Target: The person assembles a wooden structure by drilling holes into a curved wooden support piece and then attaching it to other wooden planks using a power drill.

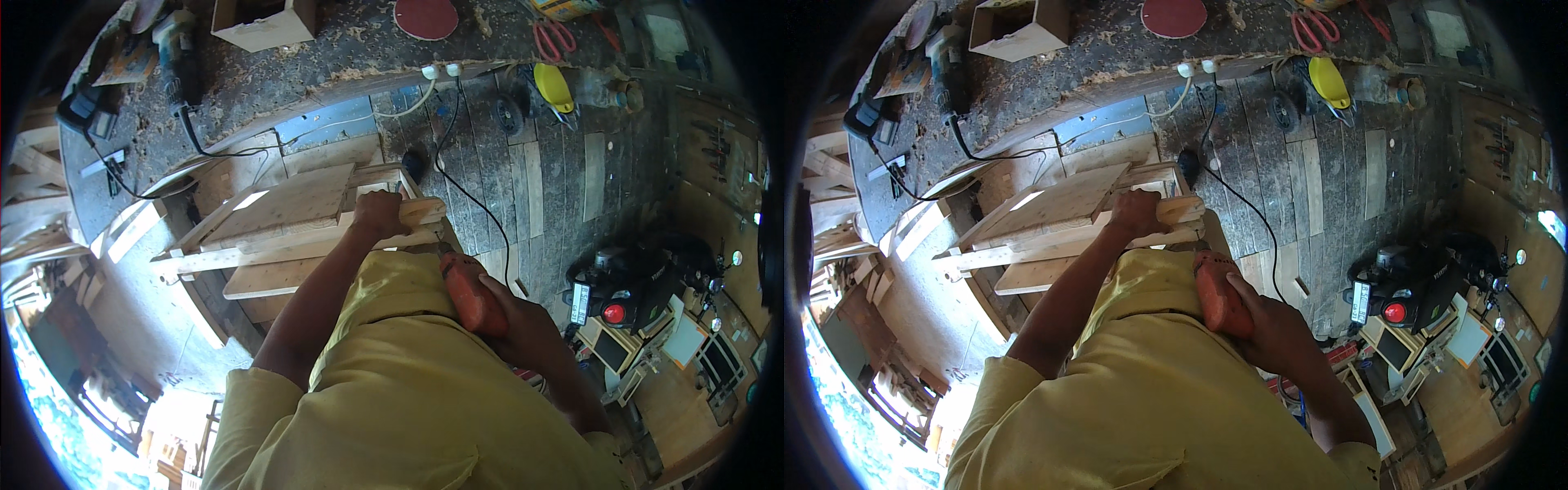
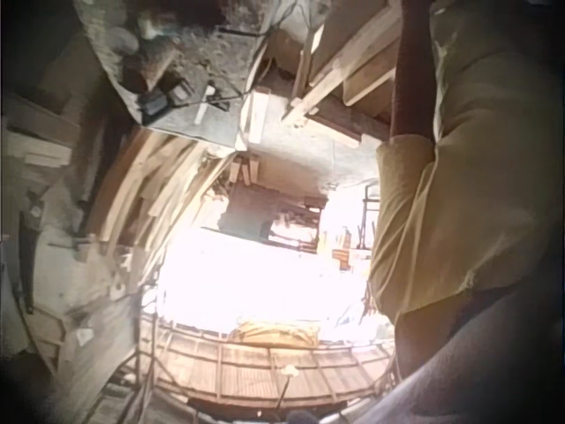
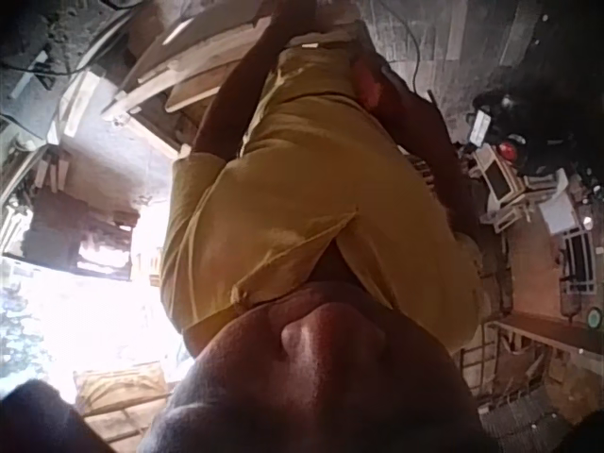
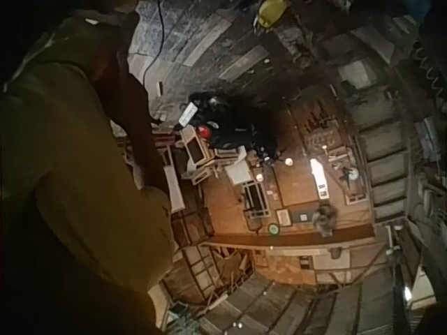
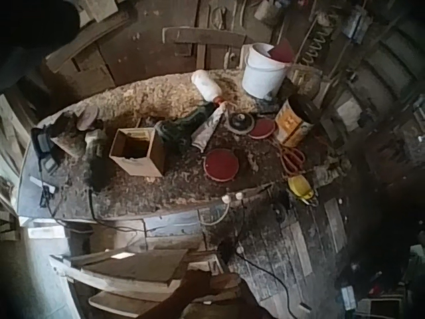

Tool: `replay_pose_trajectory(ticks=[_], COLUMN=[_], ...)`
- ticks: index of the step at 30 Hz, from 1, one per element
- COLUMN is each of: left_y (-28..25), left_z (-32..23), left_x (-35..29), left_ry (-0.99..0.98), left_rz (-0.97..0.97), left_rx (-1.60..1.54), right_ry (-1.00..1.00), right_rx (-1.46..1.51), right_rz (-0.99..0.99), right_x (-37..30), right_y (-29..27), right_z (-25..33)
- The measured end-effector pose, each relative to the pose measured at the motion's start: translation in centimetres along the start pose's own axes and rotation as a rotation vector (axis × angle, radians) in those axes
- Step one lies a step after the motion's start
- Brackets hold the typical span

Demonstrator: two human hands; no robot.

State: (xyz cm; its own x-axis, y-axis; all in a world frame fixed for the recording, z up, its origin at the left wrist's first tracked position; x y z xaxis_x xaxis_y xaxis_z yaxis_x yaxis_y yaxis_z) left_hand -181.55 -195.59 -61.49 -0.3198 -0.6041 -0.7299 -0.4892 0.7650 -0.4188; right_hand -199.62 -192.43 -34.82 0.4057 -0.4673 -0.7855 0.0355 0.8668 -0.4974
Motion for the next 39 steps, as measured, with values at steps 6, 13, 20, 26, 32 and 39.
replay_pose_trajectory(ticks=[6, 13, 20, 26, 32, 39], left_y=[0.1, 1.3, 2.8, 3.7, 2.3, 2.2], left_z=[0.5, 1.1, 1.1, 1.2, 0.8, 0.8], left_x=[1.1, 2.6, 2.7, 2.1, 2.4, 2.4], left_ry=[-0.021, 0.016, 0.045, 0.020, 0.084, 0.061], left_rz=[0.079, 0.146, 0.226, 0.232, 0.130, 0.163], left_rx=[-0.001, -0.076, -0.064, -0.175, -0.105, -0.103], right_ry=[-0.009, 0.032, 0.045, 0.060, 0.033, -0.072], right_rx=[0.005, 0.050, 0.084, 0.087, 0.053, 0.115], right_rz=[-0.037, 0.000, -0.009, -0.022, -0.004, -0.070], right_x=[-0.6, -1.3, -1.5, -1.3, -1.5, -1.6], right_y=[1.4, 2.3, 2.8, 2.8, 2.8, 2.2], right_z=[-1.0, -1.9, -3.0, -2.9, -3.0, -5.3])
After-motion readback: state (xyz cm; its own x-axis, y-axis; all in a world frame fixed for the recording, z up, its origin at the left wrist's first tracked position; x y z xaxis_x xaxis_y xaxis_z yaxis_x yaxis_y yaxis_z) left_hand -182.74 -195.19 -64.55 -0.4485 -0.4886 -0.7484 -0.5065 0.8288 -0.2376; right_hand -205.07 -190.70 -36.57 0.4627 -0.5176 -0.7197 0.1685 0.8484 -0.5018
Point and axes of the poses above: each hand's wrist, its own x-axis towards the middle knuckle, its own y-axis out of the palm, z = x × y, the point moved 8 cm from there along x, towards the middle knuckle, and after that the axes turned 12 degrees about -x, right-handed, at the moved point
